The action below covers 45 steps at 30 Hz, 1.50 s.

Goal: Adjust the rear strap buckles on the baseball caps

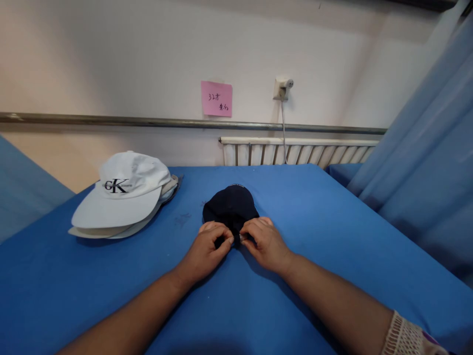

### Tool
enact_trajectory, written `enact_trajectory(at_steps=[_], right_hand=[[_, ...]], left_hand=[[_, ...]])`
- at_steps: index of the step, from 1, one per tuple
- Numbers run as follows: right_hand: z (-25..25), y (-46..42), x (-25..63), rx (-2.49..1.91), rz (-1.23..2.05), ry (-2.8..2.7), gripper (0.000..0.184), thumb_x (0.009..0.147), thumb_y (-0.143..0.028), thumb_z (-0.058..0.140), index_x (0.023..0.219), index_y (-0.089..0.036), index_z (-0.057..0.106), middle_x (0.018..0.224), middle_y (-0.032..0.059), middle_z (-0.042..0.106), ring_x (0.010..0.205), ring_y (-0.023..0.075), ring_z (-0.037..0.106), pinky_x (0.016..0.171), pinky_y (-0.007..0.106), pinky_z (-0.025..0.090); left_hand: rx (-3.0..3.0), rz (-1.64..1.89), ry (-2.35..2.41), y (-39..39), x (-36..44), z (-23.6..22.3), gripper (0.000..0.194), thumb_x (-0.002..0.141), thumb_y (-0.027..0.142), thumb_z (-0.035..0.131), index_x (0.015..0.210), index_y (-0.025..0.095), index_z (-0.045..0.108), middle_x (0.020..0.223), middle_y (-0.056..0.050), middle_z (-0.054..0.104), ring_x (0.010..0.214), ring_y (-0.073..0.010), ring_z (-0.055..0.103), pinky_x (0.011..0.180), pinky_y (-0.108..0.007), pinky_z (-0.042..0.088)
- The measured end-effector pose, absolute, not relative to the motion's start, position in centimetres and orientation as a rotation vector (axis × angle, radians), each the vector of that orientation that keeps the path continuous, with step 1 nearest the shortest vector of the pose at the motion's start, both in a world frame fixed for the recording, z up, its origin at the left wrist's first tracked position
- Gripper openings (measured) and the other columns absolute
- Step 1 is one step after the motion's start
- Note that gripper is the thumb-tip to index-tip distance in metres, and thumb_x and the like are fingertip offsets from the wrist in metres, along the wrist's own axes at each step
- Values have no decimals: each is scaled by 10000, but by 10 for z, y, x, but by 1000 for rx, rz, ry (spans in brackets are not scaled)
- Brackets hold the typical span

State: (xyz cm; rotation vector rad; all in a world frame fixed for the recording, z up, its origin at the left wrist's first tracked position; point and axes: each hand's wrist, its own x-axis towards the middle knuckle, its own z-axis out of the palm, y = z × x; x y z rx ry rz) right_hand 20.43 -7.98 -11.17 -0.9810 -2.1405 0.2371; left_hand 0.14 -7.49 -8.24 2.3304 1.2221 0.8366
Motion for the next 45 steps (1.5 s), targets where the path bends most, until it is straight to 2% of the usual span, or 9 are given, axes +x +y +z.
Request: enact_trajectory(at_steps=[8,13,18,26,32,35,39,42,45], right_hand=[[-111,-81,203,-933,245,-2169,169,857,-72,588,948,-213,571,940,32,666,907,189,604,881,368,398],[-112,-80,204,-961,236,-2155,162,852,-89,609,940,-220,575,951,25,668,909,181,610,877,365,405],[-112,-80,205,-950,268,-2125,163,853,-90,604,942,-223,577,950,30,669,908,189,611,881,375,407],[-109,-83,203,-902,300,-2174,184,842,-68,597,948,-217,570,940,31,662,898,193,598,880,373,404],[-112,-81,202,-925,286,-2185,178,848,-67,599,948,-211,568,923,26,660,891,189,594,868,364,396],[-112,-80,203,-961,283,-2166,171,851,-74,605,947,-213,574,922,24,663,894,191,597,867,364,392],[-111,-80,205,-963,286,-2152,141,871,-100,611,956,-210,586,931,25,670,897,187,602,874,365,391],[-110,-81,205,-955,281,-2139,152,861,-89,619,955,-204,587,938,28,674,900,186,604,876,364,388],[-109,-82,204,-950,279,-2130,159,855,-82,618,953,-201,584,926,25,672,894,183,603,875,360,388]], left_hand=[[2236,787,1174,-74,5,-80,226,873,309,515,697,202,608,732,-7,650,769,-183,585,803,-342,436],[2206,790,1230,-72,3,-82,213,865,336,531,732,204,633,745,-14,663,778,-191,596,770,-336,460],[2223,790,1205,-72,2,-82,201,857,322,552,727,210,657,768,-11,679,792,-187,607,806,-344,461],[2201,768,1196,-71,4,-82,221,851,295,530,681,201,634,725,-9,658,754,-181,600,764,-326,456],[2253,774,1234,-76,7,-84,213,869,288,529,696,204,622,722,3,649,772,-184,592,823,-356,429],[2317,776,1237,-75,4,-85,183,883,314,536,781,212,649,799,-4,675,830,-197,605,856,-379,423],[2404,783,1243,-72,-4,-85,150,863,323,576,908,231,687,990,-26,712,1044,-244,607,1003,-443,376],[2471,710,1195,-70,-10,-86,142,868,318,579,917,249,692,1036,-18,721,1187,-272,551,1076,-481,323],[2476,681,1145,-68,-12,-89,157,897,316,545,874,249,685,1071,-13,719,1234,-269,520,1097,-488,311]])
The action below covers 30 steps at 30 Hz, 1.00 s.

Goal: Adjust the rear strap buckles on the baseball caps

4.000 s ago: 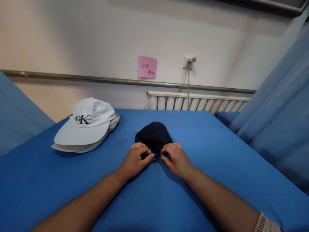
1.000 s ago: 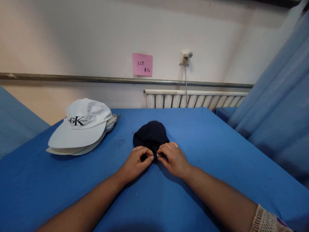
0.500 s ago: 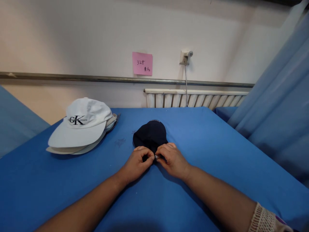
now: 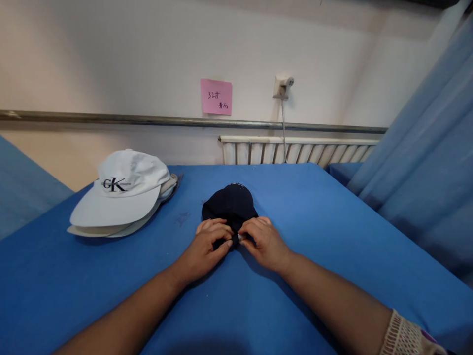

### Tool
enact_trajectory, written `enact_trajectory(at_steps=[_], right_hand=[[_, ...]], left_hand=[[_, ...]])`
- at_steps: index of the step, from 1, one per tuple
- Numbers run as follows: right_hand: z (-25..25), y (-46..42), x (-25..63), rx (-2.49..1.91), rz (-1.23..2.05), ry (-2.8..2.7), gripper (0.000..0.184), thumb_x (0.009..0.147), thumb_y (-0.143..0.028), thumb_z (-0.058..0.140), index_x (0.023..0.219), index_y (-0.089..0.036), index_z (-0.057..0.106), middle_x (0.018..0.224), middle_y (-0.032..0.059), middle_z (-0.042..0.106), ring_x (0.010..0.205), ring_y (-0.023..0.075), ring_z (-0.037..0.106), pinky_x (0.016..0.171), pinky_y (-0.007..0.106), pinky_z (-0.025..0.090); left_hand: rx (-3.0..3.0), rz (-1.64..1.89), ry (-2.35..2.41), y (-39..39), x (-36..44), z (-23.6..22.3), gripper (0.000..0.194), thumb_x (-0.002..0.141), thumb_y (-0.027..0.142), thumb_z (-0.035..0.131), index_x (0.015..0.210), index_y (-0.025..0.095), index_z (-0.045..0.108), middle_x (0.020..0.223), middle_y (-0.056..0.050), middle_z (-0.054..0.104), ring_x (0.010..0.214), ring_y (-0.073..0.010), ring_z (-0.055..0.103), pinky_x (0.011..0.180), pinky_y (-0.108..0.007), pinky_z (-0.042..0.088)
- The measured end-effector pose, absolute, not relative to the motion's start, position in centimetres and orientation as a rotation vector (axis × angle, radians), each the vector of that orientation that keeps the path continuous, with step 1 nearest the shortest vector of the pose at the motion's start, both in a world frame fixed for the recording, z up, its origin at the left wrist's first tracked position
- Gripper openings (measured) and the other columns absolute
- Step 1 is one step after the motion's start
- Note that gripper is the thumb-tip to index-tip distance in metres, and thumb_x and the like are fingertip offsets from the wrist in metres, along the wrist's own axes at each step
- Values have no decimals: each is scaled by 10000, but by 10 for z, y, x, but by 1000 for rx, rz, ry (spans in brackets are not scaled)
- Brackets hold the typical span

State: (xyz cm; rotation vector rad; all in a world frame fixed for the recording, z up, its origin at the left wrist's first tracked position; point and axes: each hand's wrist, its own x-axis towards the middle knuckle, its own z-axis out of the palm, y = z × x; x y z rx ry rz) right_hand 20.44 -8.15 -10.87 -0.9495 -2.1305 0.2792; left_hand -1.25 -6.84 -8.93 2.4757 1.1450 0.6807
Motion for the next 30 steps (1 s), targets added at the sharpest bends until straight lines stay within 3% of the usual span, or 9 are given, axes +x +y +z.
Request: enact_trajectory(at_steps=[15,23,30], right_hand=[[-110,-81,201,-929,260,-2176,175,848,-72,595,965,-200,572,948,35,666,910,191,592,872,364,391],[-112,-81,201,-941,227,-2213,139,873,-107,597,973,-202,585,970,44,667,920,198,586,879,374,388],[-109,-83,199,-939,235,-2223,121,886,-139,601,988,-203,612,994,54,673,932,204,592,877,384,402]], left_hand=[[2341,781,1192,-69,1,-95,231,880,326,521,703,211,616,956,-46,681,1146,-263,544,1040,-460,384],[2258,817,1267,-70,3,-96,194,828,381,599,829,218,704,1026,-67,702,1148,-284,566,1054,-491,379],[2116,869,1358,-67,10,-98,203,783,386,619,719,227,728,973,-61,721,1040,-259,624,998,-443,441]])
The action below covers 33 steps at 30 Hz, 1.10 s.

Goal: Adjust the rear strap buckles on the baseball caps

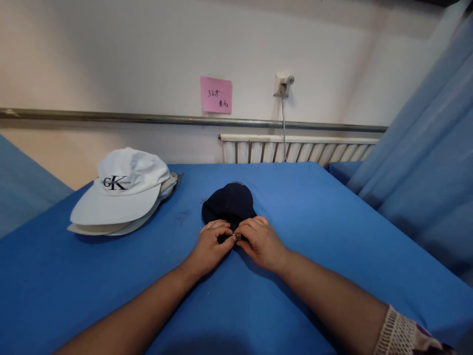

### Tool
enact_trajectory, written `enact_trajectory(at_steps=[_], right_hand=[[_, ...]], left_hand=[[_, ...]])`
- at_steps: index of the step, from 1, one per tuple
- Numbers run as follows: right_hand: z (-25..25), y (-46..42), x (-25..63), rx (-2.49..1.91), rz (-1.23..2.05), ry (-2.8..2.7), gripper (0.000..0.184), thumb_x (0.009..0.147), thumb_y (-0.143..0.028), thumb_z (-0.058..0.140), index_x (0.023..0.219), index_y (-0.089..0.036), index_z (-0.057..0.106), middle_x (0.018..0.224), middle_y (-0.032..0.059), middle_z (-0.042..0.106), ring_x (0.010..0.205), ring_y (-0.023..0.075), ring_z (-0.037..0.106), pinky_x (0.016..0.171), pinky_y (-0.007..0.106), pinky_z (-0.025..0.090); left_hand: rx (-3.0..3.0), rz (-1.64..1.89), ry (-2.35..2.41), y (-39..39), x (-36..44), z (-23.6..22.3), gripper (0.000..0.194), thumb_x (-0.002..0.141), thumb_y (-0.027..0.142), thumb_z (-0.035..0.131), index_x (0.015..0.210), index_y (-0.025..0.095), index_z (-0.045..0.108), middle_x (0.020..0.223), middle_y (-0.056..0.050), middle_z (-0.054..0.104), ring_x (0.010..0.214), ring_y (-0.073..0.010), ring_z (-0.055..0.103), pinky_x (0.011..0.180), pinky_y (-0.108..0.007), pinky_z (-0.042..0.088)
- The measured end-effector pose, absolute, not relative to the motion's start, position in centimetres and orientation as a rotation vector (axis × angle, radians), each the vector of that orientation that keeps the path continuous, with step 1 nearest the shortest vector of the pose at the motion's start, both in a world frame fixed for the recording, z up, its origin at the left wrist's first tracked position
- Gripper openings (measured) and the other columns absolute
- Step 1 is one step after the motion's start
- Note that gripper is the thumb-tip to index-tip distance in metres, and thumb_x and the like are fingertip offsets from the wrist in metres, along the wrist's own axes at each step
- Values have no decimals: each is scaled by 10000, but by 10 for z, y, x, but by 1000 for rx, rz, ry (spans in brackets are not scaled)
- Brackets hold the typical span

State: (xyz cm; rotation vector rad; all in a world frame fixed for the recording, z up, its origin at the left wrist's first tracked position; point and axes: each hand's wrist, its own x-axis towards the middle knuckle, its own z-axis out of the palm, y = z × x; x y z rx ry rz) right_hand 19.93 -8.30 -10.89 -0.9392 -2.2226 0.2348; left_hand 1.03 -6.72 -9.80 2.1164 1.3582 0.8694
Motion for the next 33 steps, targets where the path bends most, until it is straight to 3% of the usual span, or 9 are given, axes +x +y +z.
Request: enact_trajectory(at_steps=[4,7,13,19,24,30,33], right_hand=[[-112,-82,201,-980,405,-1965,152,880,-187,597,1027,-210,626,1019,56,678,956,200,616,880,379,434],[-119,-71,206,-1075,625,-1514,103,877,-257,555,927,-206,629,893,39,675,838,178,633,790,339,483],[-125,-48,223,-1191,1047,-891,233,700,-380,672,823,-197,597,747,1,623,651,147,619,598,274,485],[-120,-53,221,-1194,1208,-829,214,672,-318,687,807,-182,590,733,17,636,564,116,591,489,234,451],[-112,-61,215,-1168,1319,-851,127,690,-238,635,794,-172,601,604,-25,604,453,84,524,432,205,405],[-116,-74,196,-977,1458,-1163,196,743,-259,659,922,-179,659,660,-29,640,511,96,573,525,243,477],[-121,-77,189,-914,1454,-1197,187,724,-281,707,877,-193,646,701,-31,640,569,100,589,569,253,497]], left_hand=[[2015,890,1365,-64,8,-100,221,770,406,624,706,223,730,938,-58,721,950,-237,651,936,-396,485],[1939,869,1385,-63,5,-98,239,768,424,627,706,219,731,950,-63,721,956,-241,654,932,-386,488],[1858,852,1327,-63,1,-89,275,754,457,654,671,200,702,964,-65,701,906,-233,644,904,-381,494],[1702,809,1192,-62,-7,-86,298,799,464,647,725,181,701,939,-61,670,873,-208,611,815,-342,505],[1551,794,1142,-59,-12,-84,270,785,440,689,756,173,708,942,-67,663,840,-200,601,782,-344,501],[1538,787,1130,-57,-16,-87,257,793,430,685,776,175,712,950,-72,650,851,-204,587,801,-361,491],[1560,789,1141,-57,-15,-87,260,792,433,686,747,178,705,931,-56,631,844,-191,570,803,-344,483]])
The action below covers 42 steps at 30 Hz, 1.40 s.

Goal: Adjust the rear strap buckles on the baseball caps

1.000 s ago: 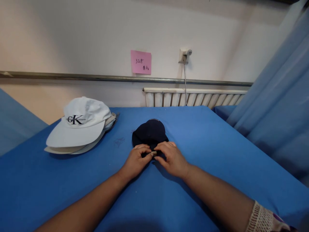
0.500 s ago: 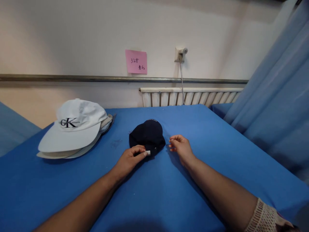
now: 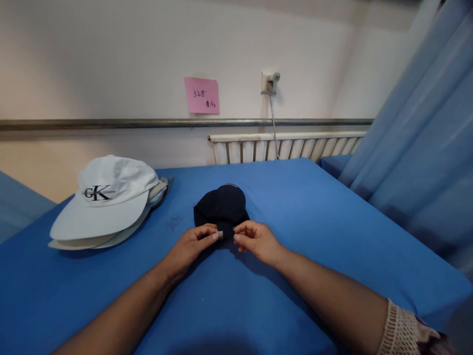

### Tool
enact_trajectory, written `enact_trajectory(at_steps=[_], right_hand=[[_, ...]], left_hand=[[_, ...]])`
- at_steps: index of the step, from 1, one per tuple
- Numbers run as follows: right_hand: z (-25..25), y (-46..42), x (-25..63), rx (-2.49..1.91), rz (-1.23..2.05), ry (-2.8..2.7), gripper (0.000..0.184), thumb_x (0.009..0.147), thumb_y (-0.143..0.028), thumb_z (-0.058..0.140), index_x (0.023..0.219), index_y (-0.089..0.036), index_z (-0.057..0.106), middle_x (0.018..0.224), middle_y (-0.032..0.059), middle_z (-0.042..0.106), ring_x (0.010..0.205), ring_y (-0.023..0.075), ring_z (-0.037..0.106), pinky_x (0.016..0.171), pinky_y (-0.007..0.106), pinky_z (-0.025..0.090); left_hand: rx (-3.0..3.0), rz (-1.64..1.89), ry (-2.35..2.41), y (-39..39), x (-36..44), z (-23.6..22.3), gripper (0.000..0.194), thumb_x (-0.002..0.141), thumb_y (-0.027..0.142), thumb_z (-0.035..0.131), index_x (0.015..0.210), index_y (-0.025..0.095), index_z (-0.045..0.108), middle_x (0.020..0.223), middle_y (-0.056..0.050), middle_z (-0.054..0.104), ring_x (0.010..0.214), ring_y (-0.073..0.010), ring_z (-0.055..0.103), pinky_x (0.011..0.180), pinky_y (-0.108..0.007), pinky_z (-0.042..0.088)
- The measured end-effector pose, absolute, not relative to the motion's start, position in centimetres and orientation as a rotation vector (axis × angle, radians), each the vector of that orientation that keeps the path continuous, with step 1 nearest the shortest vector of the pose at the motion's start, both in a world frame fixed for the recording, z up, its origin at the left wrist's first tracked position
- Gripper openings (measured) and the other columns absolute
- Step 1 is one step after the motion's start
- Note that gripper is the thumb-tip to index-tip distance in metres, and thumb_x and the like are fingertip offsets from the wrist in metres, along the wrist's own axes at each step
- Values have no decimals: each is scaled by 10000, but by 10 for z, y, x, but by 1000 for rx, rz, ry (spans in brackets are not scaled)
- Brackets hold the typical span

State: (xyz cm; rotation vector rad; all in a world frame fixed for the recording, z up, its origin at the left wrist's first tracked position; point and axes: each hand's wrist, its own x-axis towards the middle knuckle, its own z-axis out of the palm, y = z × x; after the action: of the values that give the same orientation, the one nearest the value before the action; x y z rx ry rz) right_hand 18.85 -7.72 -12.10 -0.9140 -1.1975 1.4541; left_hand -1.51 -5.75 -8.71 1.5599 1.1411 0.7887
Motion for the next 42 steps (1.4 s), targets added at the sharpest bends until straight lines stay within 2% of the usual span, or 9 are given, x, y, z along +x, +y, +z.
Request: enact_trajectory(at_steps=[3,6,9,14,18,21,26,33,42], right_hand=[[-123,-77,188,-923,1429,-1239,131,739,-286,699,794,-197,620,689,-36,617,578,100,576,570,250,494],[-122,-77,193,-955,1337,-1313,65,792,-257,637,800,-201,604,697,-33,601,592,107,572,579,255,495],[-115,-82,198,-1020,996,-1513,62,847,-211,589,901,-207,620,758,-12,614,659,126,589,637,279,504],[-100,-95,197,-999,281,-2095,290,868,-188,640,1155,-216,616,1143,90,630,1026,226,570,867,391,471],[-100,-94,190,-1086,70,-2237,166,918,-182,597,1076,-190,647,1088,87,659,994,238,560,828,390,430],[-103,-92,188,-1119,-5,-2293,127,953,-168,540,984,-189,661,998,79,675,914,226,562,778,381,400],[-106,-91,189,-1124,-51,-2279,123,959,-185,542,967,-195,664,979,61,686,898,224,556,756,379,379],[-106,-88,200,-1116,89,-2079,115,931,-173,580,1015,-205,652,1035,56,678,949,218,575,835,378,394],[-105,-87,203,-1005,177,-2087,113,917,-151,586,993,-210,647,1024,48,684,968,210,596,876,379,397]], left_hand=[[1574,778,1128,-58,-14,-86,272,794,441,684,741,175,698,939,-55,622,857,-189,566,800,-330,481],[1600,756,1121,-58,-13,-86,287,810,450,663,750,170,689,914,-48,611,836,-180,560,776,-315,482],[1659,761,1157,-59,-11,-88,294,825,456,636,759,173,681,904,-44,617,828,-181,565,769,-314,491],[1802,786,1189,-62,-4,-91,299,827,466,610,734,186,657,895,-42,644,855,-199,594,822,-344,503],[1934,806,1196,-65,2,-91,257,824,425,598,735,195,671,935,-52,667,911,-219,624,895,-382,493],[2000,795,1202,-66,4,-92,234,827,399,586,737,202,675,929,-53,678,901,-218,632,894,-391,501],[2051,818,1219,-67,3,-94,189,817,358,584,753,210,682,965,-64,689,963,-235,634,929,-416,496],[2063,929,1242,-67,-5,-90,144,794,346,636,745,217,677,1139,-94,688,1247,-307,512,1117,-528,334],[2006,942,1239,-67,-4,-90,186,813,349,616,699,210,660,1172,-98,684,1290,-312,490,1124,-548,322]])
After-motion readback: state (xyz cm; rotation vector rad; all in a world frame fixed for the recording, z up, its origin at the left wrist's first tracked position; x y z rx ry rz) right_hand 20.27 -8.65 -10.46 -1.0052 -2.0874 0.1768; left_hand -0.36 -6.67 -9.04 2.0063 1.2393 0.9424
